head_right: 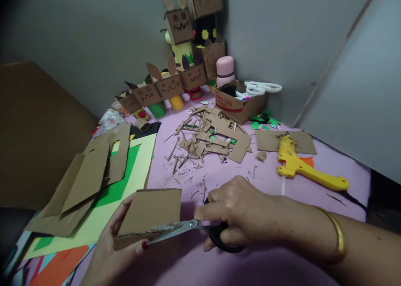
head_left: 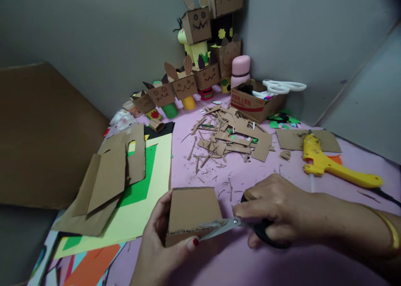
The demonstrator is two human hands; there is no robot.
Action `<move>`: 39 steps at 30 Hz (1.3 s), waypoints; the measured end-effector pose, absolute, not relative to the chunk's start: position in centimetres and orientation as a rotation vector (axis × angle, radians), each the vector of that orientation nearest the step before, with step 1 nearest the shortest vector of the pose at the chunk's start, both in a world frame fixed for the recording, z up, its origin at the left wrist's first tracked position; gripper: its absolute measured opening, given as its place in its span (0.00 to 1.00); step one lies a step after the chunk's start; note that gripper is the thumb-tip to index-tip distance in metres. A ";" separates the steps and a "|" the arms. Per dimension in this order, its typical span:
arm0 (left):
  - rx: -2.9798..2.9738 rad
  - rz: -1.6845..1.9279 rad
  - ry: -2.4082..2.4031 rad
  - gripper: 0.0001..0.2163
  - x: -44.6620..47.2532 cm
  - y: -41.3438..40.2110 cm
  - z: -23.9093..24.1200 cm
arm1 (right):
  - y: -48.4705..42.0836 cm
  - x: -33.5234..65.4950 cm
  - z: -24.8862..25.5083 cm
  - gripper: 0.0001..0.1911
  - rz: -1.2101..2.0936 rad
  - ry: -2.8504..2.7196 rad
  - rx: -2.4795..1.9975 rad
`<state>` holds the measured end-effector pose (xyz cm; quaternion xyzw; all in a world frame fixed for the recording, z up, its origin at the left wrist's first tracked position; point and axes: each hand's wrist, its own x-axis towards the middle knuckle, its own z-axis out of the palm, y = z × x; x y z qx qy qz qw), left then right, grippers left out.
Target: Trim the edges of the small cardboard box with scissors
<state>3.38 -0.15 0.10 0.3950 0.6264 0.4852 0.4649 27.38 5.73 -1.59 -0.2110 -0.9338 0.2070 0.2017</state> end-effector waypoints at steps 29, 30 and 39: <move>1.000 1.201 1.519 0.35 3.4 -0.1 -0.2 | 5.9 27.5 -1.8 0.11 0.516 -2.602 -0.557; 0.995 1.200 1.518 0.35 3.4 -0.1 -0.2 | 5.9 27.5 -1.8 0.11 0.515 -2.598 -0.555; 1.017 1.195 1.495 0.33 3.3 0.0 -0.1 | 6.5 27.0 -2.7 0.11 1.062 -2.427 -0.482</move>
